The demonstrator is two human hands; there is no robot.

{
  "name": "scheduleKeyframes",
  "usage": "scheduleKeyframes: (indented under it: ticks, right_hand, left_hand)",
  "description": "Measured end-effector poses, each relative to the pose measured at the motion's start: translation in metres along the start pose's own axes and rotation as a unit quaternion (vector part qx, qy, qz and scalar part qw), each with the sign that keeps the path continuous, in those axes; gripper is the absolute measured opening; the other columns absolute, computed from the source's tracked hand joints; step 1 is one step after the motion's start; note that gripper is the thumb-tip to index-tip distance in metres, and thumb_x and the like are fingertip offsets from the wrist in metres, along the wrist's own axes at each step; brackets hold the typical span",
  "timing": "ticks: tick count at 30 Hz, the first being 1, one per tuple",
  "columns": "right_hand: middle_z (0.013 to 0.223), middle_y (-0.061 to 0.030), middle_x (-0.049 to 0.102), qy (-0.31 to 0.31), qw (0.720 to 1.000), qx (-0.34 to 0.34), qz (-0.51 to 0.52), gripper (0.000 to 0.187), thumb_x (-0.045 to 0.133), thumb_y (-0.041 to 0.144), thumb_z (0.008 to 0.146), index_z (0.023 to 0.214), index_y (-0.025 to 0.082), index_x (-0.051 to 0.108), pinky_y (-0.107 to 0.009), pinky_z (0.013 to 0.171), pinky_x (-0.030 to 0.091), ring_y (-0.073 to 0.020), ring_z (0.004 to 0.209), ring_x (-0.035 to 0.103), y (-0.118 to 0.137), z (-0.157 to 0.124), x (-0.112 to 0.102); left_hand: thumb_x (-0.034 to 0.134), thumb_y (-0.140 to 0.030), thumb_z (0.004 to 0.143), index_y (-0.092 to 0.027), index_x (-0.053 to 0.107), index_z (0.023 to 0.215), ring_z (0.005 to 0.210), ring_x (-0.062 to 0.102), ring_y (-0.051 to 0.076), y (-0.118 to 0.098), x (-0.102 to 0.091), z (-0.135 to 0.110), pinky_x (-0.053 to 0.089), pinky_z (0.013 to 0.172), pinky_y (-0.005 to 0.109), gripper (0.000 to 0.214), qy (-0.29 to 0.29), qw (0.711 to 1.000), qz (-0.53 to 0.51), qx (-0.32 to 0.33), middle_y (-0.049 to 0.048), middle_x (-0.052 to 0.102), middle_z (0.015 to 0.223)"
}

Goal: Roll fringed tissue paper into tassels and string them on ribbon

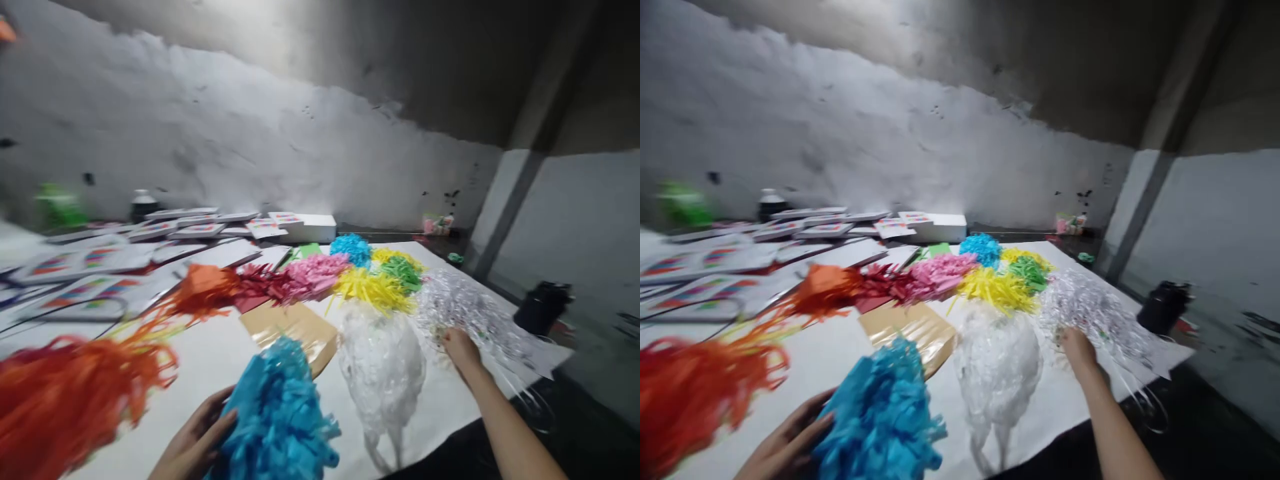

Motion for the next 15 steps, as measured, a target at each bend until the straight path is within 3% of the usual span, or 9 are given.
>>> scheduleKeyframes:
  ticks: [2, 4, 6, 7, 8, 9, 10, 12, 15]
  right_hand:
    - [0.094, -0.0114, 0.066, -0.042, 0.999, -0.013, 0.001, 0.009, 0.064, 0.020, 0.087, 0.087, 0.012, 0.066, -0.035, 0.065, 0.052, -0.0184, 0.072, 0.064, 0.017, -0.013, -0.012]
    - [0.117, -0.0197, 0.061, -0.107, 0.992, -0.067, 0.027, 0.021, 0.058, 0.022, 0.090, 0.108, 0.012, 0.065, -0.043, 0.076, 0.053, -0.0265, 0.090, 0.066, 0.058, -0.047, -0.026]
    - [0.114, -0.0120, 0.064, -0.155, 0.963, -0.199, 0.089, 0.021, 0.053, 0.026, 0.094, 0.111, 0.020, 0.064, -0.041, 0.091, 0.050, -0.0245, 0.104, 0.063, 0.129, -0.107, -0.039]
    - [0.104, -0.0111, 0.068, -0.204, 0.898, -0.345, 0.182, 0.019, 0.055, 0.022, 0.092, 0.108, 0.019, 0.065, -0.040, 0.089, 0.052, -0.0242, 0.100, 0.064, 0.176, -0.156, -0.055]
    - [0.100, -0.0095, 0.069, -0.205, 0.823, -0.471, 0.241, 0.024, 0.057, 0.017, 0.091, 0.114, 0.020, 0.063, -0.037, 0.085, 0.053, -0.0228, 0.097, 0.065, 0.217, -0.206, -0.063]
    - [0.097, -0.0093, 0.069, -0.206, 0.779, -0.526, 0.273, 0.030, 0.060, 0.015, 0.088, 0.118, 0.018, 0.062, -0.035, 0.080, 0.054, -0.0220, 0.093, 0.065, 0.247, -0.244, -0.068]
    - [0.097, -0.0110, 0.070, -0.211, 0.753, -0.555, 0.283, 0.034, 0.064, 0.016, 0.086, 0.120, 0.013, 0.061, -0.037, 0.080, 0.054, -0.0232, 0.091, 0.065, 0.272, -0.274, -0.072]
    - [0.092, -0.0110, 0.070, -0.214, 0.739, -0.564, 0.301, 0.031, 0.063, 0.010, 0.084, 0.115, 0.010, 0.063, -0.039, 0.077, 0.054, -0.0235, 0.085, 0.065, 0.306, -0.304, -0.075]
    - [0.085, -0.0079, 0.069, -0.177, 0.750, -0.522, 0.365, 0.028, 0.060, 0.005, 0.084, 0.110, 0.013, 0.064, -0.035, 0.071, 0.053, -0.0197, 0.078, 0.064, 0.318, -0.301, -0.071]
  left_hand:
    - [0.072, -0.062, 0.070, -0.026, 0.058, 0.122, 0.111, 0.061, 0.034, 0.001, 0.006, -0.006, 0.053, 0.074, 0.035, 0.064, 0.014, 0.999, -0.032, -0.009, 0.0074, 0.067, 0.119]
    - [0.074, -0.062, 0.068, -0.023, 0.059, 0.121, 0.109, 0.061, 0.033, -0.001, 0.017, -0.012, 0.051, 0.077, 0.035, 0.067, 0.041, 0.997, -0.059, 0.004, 0.0089, 0.066, 0.120]
    - [0.075, -0.060, 0.068, -0.022, 0.060, 0.118, 0.112, 0.058, 0.032, -0.006, 0.027, -0.019, 0.049, 0.085, 0.035, 0.065, 0.057, 0.995, -0.079, 0.030, 0.0092, 0.067, 0.117]
    - [0.076, -0.059, 0.069, -0.022, 0.061, 0.117, 0.113, 0.057, 0.031, -0.010, 0.032, -0.023, 0.048, 0.088, 0.035, 0.063, 0.063, 0.993, -0.088, 0.044, 0.0088, 0.067, 0.115]
    - [0.076, -0.058, 0.070, -0.021, 0.061, 0.116, 0.113, 0.056, 0.030, -0.013, 0.036, -0.028, 0.046, 0.091, 0.035, 0.061, 0.067, 0.992, -0.095, 0.058, 0.0081, 0.067, 0.112]
    - [0.075, -0.058, 0.071, -0.021, 0.061, 0.116, 0.112, 0.056, 0.029, -0.016, 0.041, -0.033, 0.045, 0.092, 0.034, 0.060, 0.073, 0.990, -0.099, 0.069, 0.0074, 0.067, 0.108]
    - [0.074, -0.058, 0.073, -0.021, 0.060, 0.117, 0.108, 0.057, 0.027, -0.017, 0.045, -0.039, 0.046, 0.091, 0.034, 0.059, 0.082, 0.989, -0.102, 0.075, 0.0067, 0.066, 0.105]
    - [0.069, -0.059, 0.079, -0.021, 0.058, 0.120, 0.095, 0.059, 0.023, -0.016, 0.051, -0.050, 0.047, 0.083, 0.032, 0.058, 0.098, 0.987, -0.110, 0.071, 0.0060, 0.065, 0.103]
    - [0.063, -0.060, 0.084, -0.022, 0.055, 0.126, 0.085, 0.059, 0.020, -0.009, 0.054, -0.061, 0.048, 0.075, 0.032, 0.057, 0.122, 0.981, -0.138, 0.055, 0.0075, 0.064, 0.109]
Point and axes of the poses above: each hand's wrist, its own z-axis towards the middle knuckle, its own x-axis out of the palm, y = z × x, the point moved 10 cm from there along z, towards the middle knuckle
